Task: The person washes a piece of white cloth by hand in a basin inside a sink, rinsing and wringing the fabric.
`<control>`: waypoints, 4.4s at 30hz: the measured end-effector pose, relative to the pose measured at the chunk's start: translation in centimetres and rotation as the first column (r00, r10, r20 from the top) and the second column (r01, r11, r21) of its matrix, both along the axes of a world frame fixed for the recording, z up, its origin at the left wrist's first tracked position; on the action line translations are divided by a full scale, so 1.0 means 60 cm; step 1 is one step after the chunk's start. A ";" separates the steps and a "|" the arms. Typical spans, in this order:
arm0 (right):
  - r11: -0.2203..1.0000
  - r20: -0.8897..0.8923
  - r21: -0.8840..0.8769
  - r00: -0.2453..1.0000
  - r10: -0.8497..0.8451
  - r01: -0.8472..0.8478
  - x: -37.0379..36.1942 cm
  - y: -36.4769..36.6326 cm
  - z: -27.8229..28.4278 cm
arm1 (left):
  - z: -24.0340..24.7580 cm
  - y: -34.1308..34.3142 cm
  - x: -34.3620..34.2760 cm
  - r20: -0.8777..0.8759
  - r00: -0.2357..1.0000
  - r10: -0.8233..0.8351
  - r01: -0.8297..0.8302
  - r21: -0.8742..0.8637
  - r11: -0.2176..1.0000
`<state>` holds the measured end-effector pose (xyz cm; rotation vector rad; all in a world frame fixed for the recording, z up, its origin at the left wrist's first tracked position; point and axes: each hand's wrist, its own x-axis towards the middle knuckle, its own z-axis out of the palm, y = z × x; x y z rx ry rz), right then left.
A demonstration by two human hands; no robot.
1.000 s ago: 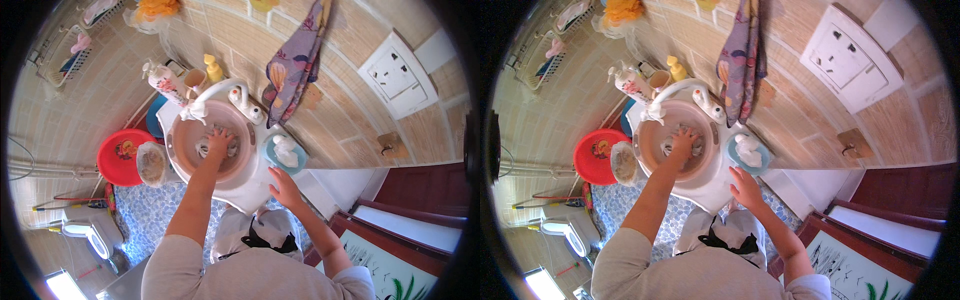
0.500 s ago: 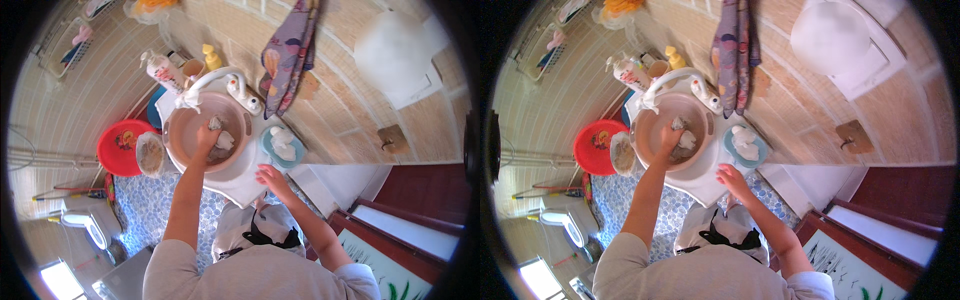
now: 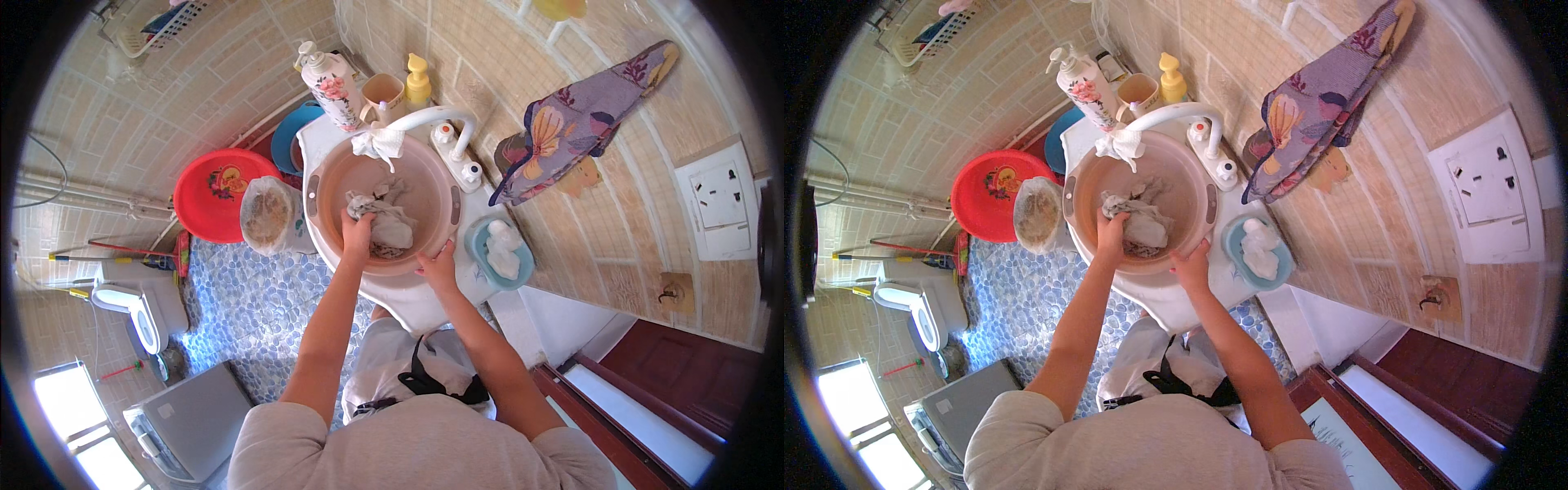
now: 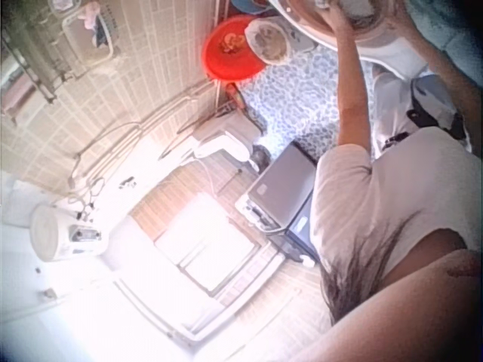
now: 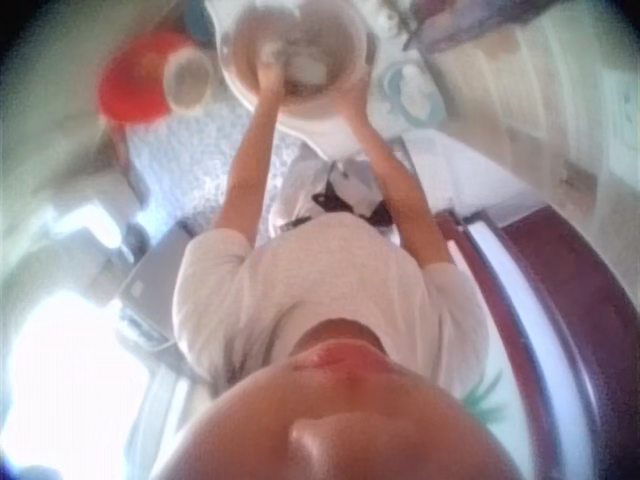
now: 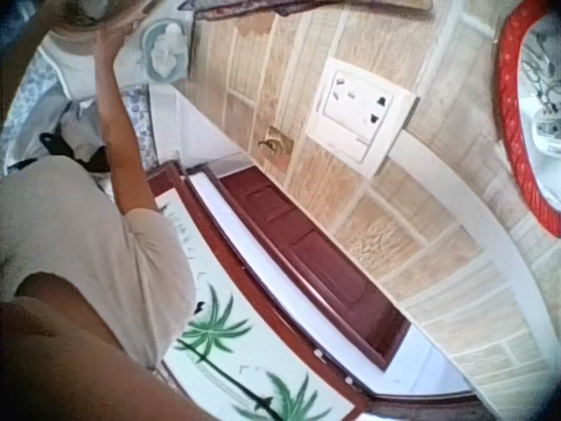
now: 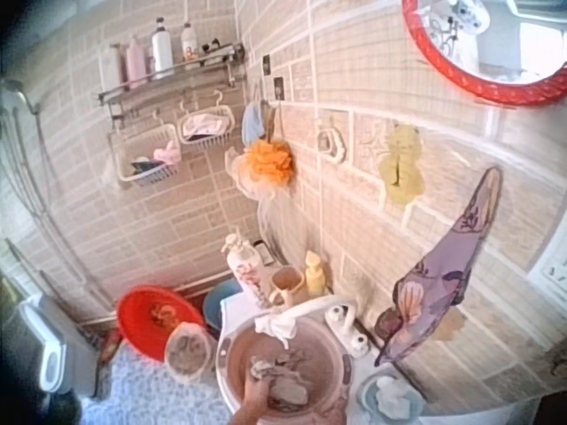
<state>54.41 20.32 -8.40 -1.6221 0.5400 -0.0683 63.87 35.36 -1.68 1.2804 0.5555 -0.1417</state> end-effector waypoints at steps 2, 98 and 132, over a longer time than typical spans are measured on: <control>0.976 -0.203 0.199 0.978 -0.044 0.085 0.009 0.022 0.086 | -0.008 0.017 -0.006 0.012 0.995 -0.095 0.094 0.082 0.992; 0.784 0.376 -0.616 0.902 0.212 0.073 0.274 0.024 0.150 | 0.014 -0.035 0.153 0.090 0.790 -0.606 0.158 0.926 0.343; 0.499 -0.050 -0.846 0.961 0.273 -0.186 0.193 0.080 -0.040 | -0.104 -0.016 0.078 -0.409 0.869 -0.278 0.493 0.770 0.406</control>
